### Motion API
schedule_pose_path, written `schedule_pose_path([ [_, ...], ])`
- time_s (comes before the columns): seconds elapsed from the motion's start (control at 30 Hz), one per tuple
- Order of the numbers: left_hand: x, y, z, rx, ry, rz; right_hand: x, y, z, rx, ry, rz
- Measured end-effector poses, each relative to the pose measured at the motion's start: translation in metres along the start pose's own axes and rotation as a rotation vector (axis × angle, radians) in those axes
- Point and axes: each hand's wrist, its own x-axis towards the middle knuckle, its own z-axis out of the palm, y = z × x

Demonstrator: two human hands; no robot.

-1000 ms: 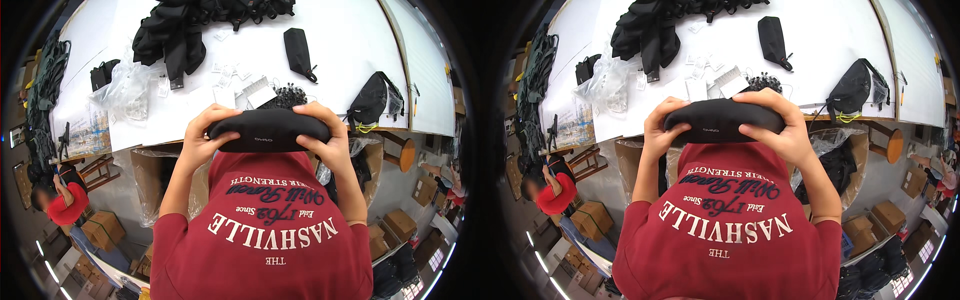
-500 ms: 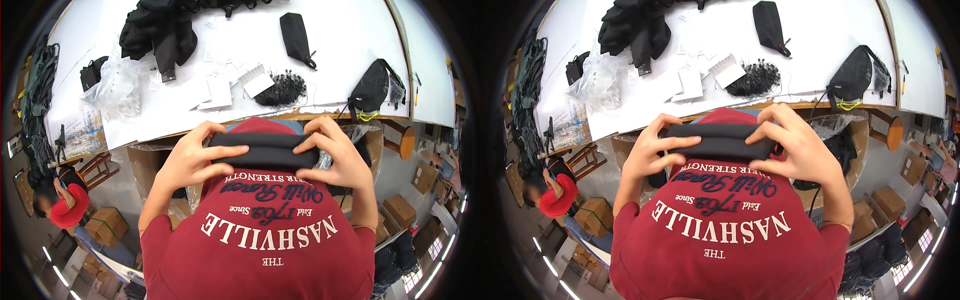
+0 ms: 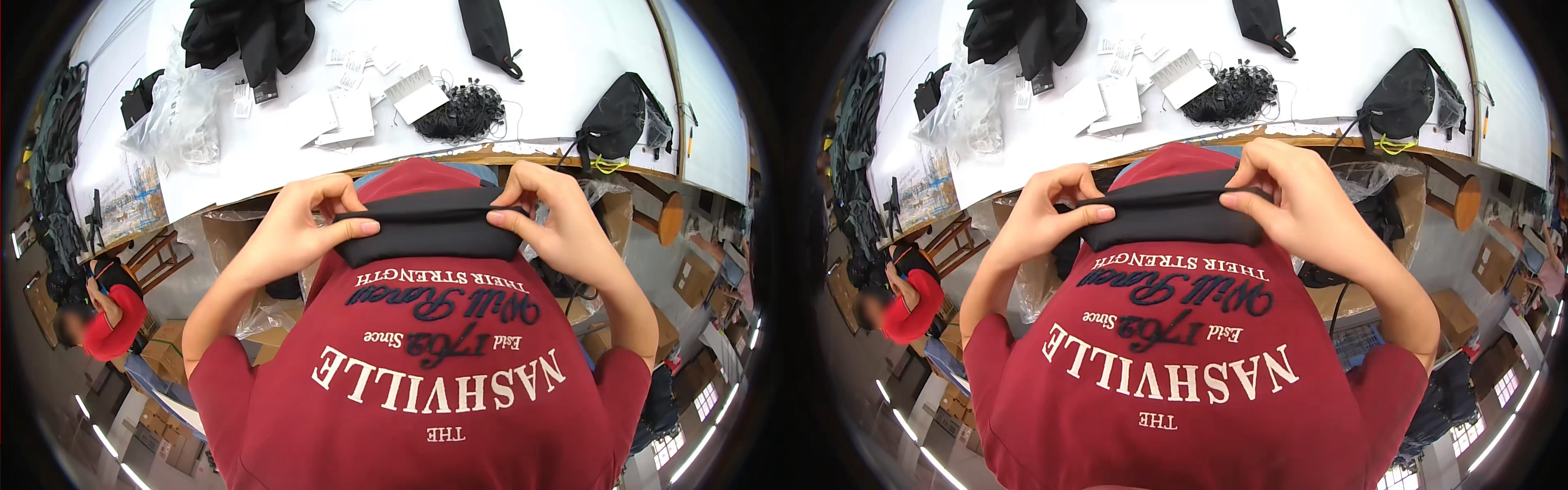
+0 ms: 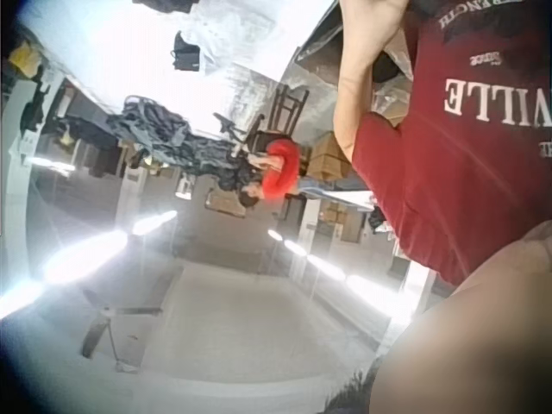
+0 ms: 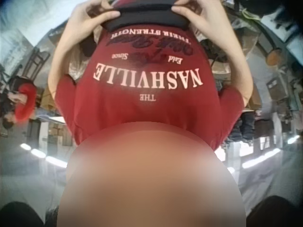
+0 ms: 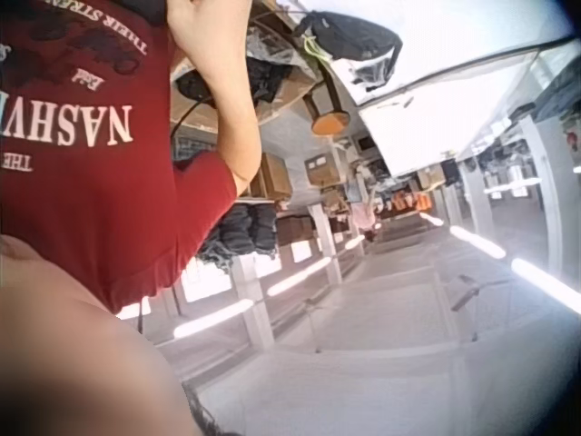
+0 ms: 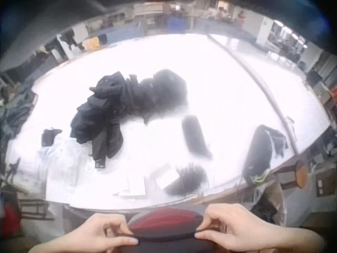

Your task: Checking and packing small black fabric pouches into a shipping container.

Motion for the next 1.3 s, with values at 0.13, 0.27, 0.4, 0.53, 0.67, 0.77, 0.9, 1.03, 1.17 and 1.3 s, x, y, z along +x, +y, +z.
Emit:
schedule_pose_path([
  [0.13, 0.032, -0.026, -0.016, -0.222, -0.188, -0.118, 0.019, 0.027, 0.004, 0.113, 0.01, 0.049],
  [0.27, 0.045, -0.039, -0.017, -0.299, -0.234, -0.069, 0.031, 0.04, 0.012, 0.238, 0.011, 0.03],
  [0.4, 0.039, -0.041, -0.017, -0.071, -0.052, 0.021, 0.028, 0.022, 0.0, 0.044, -0.117, 0.132],
  [0.53, 0.002, -0.031, 0.008, 0.196, 0.188, 0.2, 0.024, 0.007, 0.007, -0.185, -0.043, -0.045],
  [0.67, -0.015, -0.043, 0.044, 0.197, 0.524, 0.61, 0.033, 0.016, -0.004, -0.201, -0.126, 0.1],
  [0.77, -0.012, -0.059, 0.054, 0.163, 0.662, 0.678, 0.052, 0.02, -0.014, 0.065, -0.21, 0.14],
  [0.9, -0.016, -0.061, 0.05, -0.148, 0.765, 0.565, 0.072, -0.031, -0.003, 0.28, -0.383, 0.003],
  [1.03, -0.02, -0.064, 0.045, -0.137, 0.736, 0.539, 0.075, -0.023, -0.003, -0.101, -0.27, -0.334],
  [1.17, -0.021, -0.057, 0.032, -0.016, 0.657, 0.546, 0.061, -0.023, -0.007, -0.176, -0.116, -0.397],
  [1.3, 0.0, -0.046, 0.007, 0.198, 0.597, 0.592, 0.06, -0.01, -0.012, -0.16, -0.039, -0.443],
])
